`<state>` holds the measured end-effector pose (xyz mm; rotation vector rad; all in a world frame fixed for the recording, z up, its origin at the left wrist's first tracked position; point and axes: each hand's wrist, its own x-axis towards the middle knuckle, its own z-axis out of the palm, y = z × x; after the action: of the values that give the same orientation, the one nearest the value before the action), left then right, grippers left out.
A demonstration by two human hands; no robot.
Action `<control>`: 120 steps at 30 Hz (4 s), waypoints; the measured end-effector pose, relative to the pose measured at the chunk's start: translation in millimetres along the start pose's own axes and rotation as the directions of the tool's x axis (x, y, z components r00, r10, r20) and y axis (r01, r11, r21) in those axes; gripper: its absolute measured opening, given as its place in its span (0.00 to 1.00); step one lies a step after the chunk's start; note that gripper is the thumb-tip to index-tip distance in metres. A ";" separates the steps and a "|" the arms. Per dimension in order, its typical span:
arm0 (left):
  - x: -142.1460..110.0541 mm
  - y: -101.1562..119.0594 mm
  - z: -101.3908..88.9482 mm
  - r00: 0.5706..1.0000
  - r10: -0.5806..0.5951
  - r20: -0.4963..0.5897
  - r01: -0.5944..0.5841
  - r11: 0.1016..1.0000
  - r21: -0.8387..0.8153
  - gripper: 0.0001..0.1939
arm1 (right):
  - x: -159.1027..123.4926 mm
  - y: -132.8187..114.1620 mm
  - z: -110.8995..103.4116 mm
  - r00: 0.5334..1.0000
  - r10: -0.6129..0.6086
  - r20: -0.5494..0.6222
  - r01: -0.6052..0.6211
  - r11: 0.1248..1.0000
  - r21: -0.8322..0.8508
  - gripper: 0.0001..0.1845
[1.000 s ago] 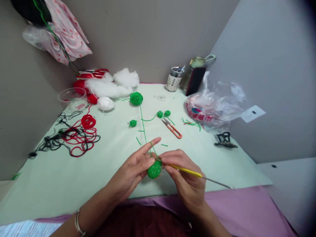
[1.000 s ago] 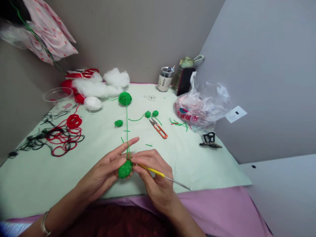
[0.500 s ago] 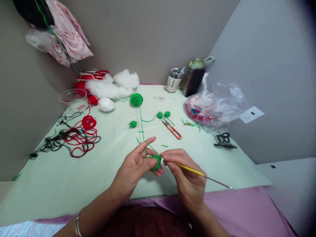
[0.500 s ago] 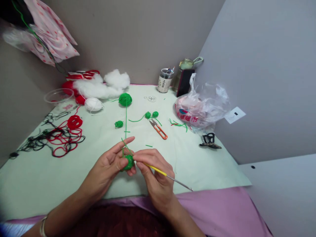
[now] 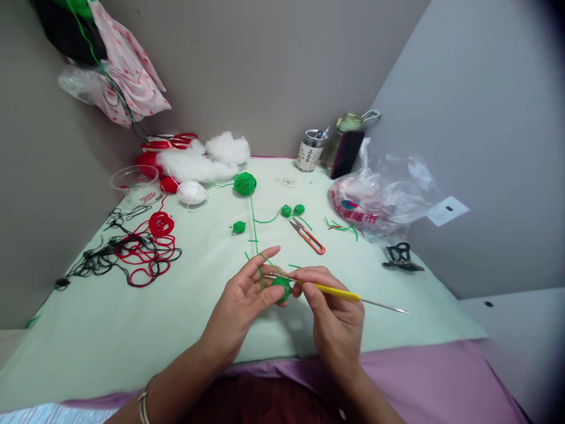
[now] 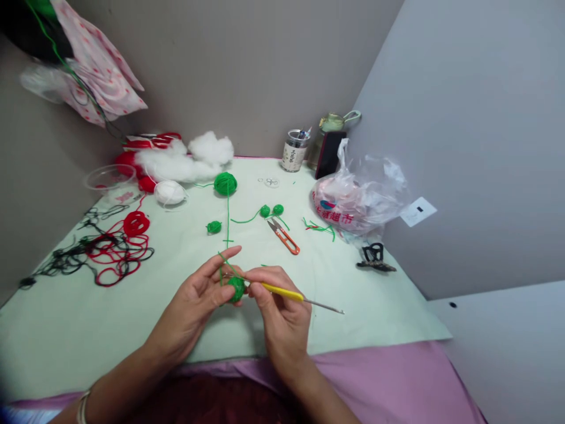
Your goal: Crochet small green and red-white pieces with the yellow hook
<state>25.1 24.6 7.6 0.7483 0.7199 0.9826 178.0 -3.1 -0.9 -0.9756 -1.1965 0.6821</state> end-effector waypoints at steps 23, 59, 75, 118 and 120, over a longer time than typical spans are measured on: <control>-5.3 4.5 -3.3 0.989 -0.147 -0.024 0.141 0.975 -0.170 0.13 | 2.9 1.0 -14.3 0.997 0.009 -0.076 -0.009 1.000 0.005 0.09; -8.4 4.2 -1.6 0.998 -0.047 -0.037 0.048 0.998 0.034 0.12 | -1.9 -8.5 -7.8 0.997 -0.079 0.020 0.081 0.989 -0.121 0.11; -6.6 9.2 -1.4 0.994 -0.083 0.072 0.085 0.996 -0.015 0.36 | -7.6 -4.2 -3.3 0.994 -0.028 0.105 0.030 0.999 -0.012 0.10; -9.2 3.4 7.9 0.996 -0.069 -0.064 0.060 0.988 -0.140 0.30 | -5.8 -3.8 -12.1 0.993 -0.085 0.088 0.096 0.987 -0.130 0.12; -9.8 -2.7 12.2 0.993 -0.019 -0.115 0.003 0.990 -0.138 0.32 | -13.6 1.9 -6.7 0.957 -0.239 0.161 0.283 0.886 -0.366 0.18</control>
<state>32.4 12.0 13.9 0.5697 0.7481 1.0612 181.0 -15.6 -9.1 -1.0823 -1.5685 0.2890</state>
